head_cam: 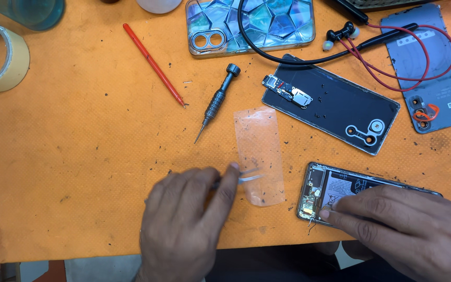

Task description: The person disassembles a mobile phone using tweezers and a thin prying tool to separate the internal components and the screen from the frame.

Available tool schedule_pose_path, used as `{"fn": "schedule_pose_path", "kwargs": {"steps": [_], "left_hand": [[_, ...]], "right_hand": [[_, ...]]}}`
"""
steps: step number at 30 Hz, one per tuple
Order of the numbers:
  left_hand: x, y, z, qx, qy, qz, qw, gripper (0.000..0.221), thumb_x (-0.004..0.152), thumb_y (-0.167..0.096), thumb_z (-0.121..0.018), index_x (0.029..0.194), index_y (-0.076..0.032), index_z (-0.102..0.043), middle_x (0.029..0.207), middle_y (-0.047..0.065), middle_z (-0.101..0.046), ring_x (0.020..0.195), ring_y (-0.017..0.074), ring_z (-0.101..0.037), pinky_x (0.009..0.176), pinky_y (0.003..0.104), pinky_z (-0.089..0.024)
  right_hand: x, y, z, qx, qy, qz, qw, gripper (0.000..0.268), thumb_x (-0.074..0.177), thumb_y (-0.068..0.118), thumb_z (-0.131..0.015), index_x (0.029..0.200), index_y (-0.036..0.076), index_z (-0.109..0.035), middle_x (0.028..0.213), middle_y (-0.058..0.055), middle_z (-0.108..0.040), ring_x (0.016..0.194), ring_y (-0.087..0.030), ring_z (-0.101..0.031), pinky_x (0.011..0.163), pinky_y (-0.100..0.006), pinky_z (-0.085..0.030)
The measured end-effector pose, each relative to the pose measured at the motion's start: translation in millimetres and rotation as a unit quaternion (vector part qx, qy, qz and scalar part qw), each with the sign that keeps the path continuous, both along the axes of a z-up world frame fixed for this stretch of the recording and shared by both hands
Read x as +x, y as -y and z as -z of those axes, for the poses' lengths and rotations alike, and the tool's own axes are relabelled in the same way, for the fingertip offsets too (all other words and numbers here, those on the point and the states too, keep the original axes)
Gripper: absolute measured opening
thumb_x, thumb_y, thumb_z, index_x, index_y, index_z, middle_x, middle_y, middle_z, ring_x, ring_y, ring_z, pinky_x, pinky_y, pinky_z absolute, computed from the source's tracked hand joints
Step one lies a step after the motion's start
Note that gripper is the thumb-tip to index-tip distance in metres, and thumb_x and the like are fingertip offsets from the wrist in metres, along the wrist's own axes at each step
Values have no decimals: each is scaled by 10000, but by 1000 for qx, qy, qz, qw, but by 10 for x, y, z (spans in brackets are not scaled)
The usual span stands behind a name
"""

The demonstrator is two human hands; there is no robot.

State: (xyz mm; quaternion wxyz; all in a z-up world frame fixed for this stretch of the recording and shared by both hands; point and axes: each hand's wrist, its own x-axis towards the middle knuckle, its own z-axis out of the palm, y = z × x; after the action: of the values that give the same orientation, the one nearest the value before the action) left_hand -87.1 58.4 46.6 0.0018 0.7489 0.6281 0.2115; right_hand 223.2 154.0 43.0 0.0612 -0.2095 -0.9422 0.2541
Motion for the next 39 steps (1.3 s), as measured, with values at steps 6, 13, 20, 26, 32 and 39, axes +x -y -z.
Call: {"fn": "schedule_pose_path", "kwargs": {"steps": [6,13,20,26,32,39], "left_hand": [[18,-95,81,-2,-31,-23,999,347,931,-131,-713,1269,-51,-724,1023,80,-643,975,224,-644,927,435,-490],[221,-32,16,39,65,-40,996,300,887,-95,-778,1177,-40,-729,1087,94,-668,1042,245,-670,909,419,-531],[533,59,148,-18,183,-5,983,275,844,-155,-834,1088,-52,-761,990,68,-679,923,223,-663,802,374,-535],[707,103,226,-49,191,0,980,272,837,-169,-824,1097,-103,-774,938,8,-663,871,184,-631,729,359,-485],[743,71,331,-57,177,24,982,404,795,-183,-832,1191,-131,-773,926,8,-660,864,182,-631,738,366,-482],[807,49,478,-53,177,17,983,480,763,-194,-829,1238,-172,-763,960,24,-698,878,202,-663,779,376,-527]], "right_hand": [[-16,30,-37,13,-46,44,998,489,739,235,-835,1202,116,-736,1101,-38,-739,982,-176,-746,783,-323,-602],[105,-2,31,96,-25,127,987,723,592,513,-867,1199,144,-731,1116,-52,-716,1030,-231,-699,863,-399,-560],[152,67,71,128,31,168,977,831,527,544,-857,1229,127,-701,1217,-107,-691,1083,-275,-673,913,-435,-540],[144,53,82,79,78,205,972,1000,520,571,-876,1391,159,-611,1231,-84,-647,1126,-278,-618,938,-415,-509],[136,-5,10,-105,171,290,936,1059,524,530,-962,1455,211,-570,1200,-48,-575,1126,-219,-607,928,-340,-555],[91,-9,-162,-331,186,369,848,631,783,355,-880,1275,196,-519,1105,-8,-734,1070,-126,-734,893,-304,-591]]}}
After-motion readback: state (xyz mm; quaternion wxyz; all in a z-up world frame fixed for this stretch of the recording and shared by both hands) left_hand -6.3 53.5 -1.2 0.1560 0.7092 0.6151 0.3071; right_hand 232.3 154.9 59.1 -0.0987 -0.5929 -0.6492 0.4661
